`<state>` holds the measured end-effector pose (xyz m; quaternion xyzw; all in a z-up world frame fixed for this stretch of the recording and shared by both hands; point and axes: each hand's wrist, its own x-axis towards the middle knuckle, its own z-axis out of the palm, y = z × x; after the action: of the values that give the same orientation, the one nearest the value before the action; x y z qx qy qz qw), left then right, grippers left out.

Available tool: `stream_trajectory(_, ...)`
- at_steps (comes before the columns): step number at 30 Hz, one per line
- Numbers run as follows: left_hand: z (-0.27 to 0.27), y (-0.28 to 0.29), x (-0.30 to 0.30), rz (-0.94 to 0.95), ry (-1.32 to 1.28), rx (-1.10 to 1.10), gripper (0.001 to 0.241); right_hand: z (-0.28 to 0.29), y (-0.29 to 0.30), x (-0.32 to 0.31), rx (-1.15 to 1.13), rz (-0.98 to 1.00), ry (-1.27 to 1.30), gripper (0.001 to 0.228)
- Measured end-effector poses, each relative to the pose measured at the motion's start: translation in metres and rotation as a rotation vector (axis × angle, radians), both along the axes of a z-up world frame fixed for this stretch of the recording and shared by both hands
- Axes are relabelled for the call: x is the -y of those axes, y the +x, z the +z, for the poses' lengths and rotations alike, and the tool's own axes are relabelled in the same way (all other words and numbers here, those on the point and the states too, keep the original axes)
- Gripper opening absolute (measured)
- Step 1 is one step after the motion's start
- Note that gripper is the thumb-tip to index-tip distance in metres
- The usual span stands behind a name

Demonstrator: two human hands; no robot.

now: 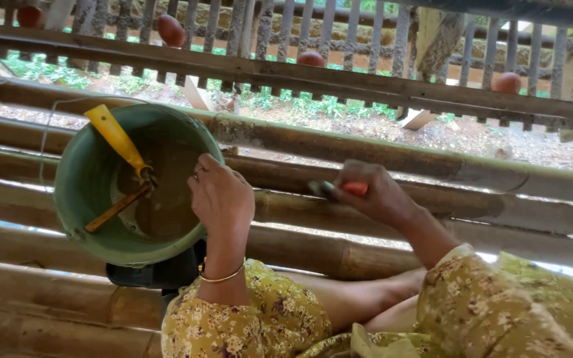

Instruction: The person sits on a bamboo floor and uses a paintbrush to apply a liquid from a green bucket onto horizontal bamboo poles. The person repeatedly dips the brush into the bucket and paints the poles in a repetitive motion.

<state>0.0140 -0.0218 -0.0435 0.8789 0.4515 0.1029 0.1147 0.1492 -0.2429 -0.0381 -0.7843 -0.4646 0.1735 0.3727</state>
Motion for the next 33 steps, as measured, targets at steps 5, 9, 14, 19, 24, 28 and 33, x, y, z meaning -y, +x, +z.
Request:
stream_trajectory(5,0.034,-0.002,0.006,0.008,-0.187,0.046,0.034,-0.009,-0.045,-0.082,-0.455,-0.598,0.391,0.006)
stream_trajectory(9,0.044,-0.007,0.002,-0.016,-0.293,0.048,0.036,-0.043,-0.033,-0.056,-0.083,-0.894,0.124,0.006)
stream_trajectory(14,0.055,-0.004,0.000,-0.004,-0.371,0.038,0.034,-0.017,-0.037,-0.085,-0.008,-0.978,0.212,0.006)
stream_trajectory(19,0.057,-0.006,-0.001,-0.004,-0.387,0.044,0.034,-0.055,-0.054,-0.170,-0.885,-0.975,0.554,0.011)
stream_trajectory(24,0.061,-0.008,-0.004,0.040,-0.481,0.088,0.034,-0.041,-0.049,-0.120,-0.018,-0.724,0.130,0.010)
stream_trajectory(28,0.066,-0.014,-0.005,0.113,-0.565,0.208,0.036,0.092,-0.064,-0.136,-0.342,-0.753,0.494,0.002)
stream_trajectory(33,0.045,-0.016,-0.012,0.261,-0.551,0.597,0.067,0.111,-0.063,-0.199,-0.486,-0.220,0.588,0.011)
